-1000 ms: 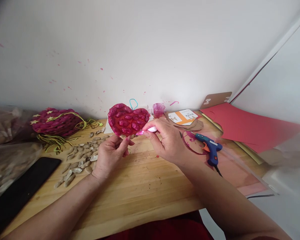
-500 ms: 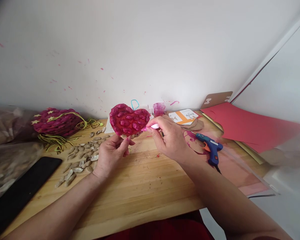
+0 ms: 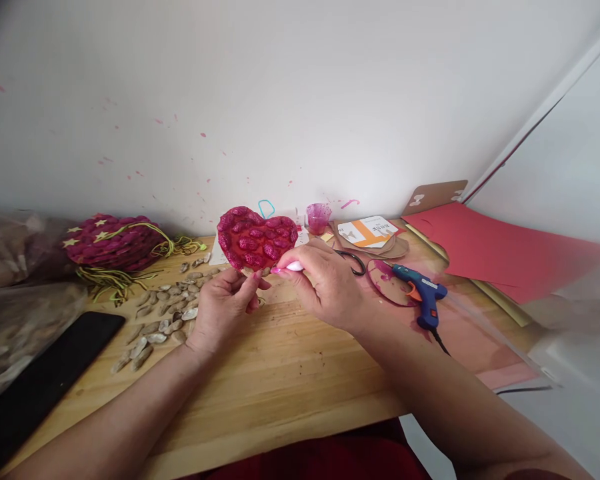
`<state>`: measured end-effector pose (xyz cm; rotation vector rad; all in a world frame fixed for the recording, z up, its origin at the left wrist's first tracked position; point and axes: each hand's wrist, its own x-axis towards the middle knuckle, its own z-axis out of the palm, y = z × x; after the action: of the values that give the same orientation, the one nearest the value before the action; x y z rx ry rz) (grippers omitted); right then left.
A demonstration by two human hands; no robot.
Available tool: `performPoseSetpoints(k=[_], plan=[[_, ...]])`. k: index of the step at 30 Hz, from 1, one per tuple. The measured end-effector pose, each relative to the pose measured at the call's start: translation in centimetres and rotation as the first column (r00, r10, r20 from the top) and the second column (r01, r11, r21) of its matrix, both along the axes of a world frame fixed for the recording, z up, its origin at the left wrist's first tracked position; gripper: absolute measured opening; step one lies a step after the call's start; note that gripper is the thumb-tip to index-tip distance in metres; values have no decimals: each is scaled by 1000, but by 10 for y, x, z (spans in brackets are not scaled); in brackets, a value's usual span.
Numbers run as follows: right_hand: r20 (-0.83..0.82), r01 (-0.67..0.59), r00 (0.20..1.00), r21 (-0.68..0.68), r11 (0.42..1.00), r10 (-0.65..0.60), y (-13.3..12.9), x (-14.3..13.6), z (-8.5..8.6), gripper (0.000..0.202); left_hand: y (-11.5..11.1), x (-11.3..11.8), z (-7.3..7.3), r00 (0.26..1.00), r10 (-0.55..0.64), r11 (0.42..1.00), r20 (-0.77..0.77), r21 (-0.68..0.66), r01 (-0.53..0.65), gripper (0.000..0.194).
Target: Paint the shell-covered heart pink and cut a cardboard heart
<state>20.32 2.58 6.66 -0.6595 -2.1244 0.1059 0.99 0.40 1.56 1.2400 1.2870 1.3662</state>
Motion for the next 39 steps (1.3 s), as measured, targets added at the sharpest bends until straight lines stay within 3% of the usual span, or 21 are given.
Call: performPoseSetpoints(k=[6, 13, 21, 28, 35, 39], plan=[[-33, 66, 997, 21, 998, -65, 1, 0, -1, 9, 0, 1, 1, 1000, -8, 1000, 23, -5, 8, 27], [-18, 23, 1000, -12, 1000, -24, -1, -2, 0, 8, 0, 2, -1, 1000, -3, 1000, 14, 0, 3, 24], [-79, 12, 997, -163, 987, -25, -1, -2, -1, 8, 1, 1, -3, 999, -22, 999, 34, -25, 23, 27], [-94, 116, 988, -97, 988, -125, 1, 1, -4, 5, 3, -2, -9, 998, -23, 998, 55, -51, 26, 31], [-95, 42, 994, -146, 988, -56, 2, 0, -7, 7, 3, 0, -8, 974, 7, 995, 228, -100, 16, 32], [-108, 121, 986, -63, 991, -127, 5, 3, -8, 5, 4, 1, -7, 935, 39, 988, 352, -150, 16, 32]])
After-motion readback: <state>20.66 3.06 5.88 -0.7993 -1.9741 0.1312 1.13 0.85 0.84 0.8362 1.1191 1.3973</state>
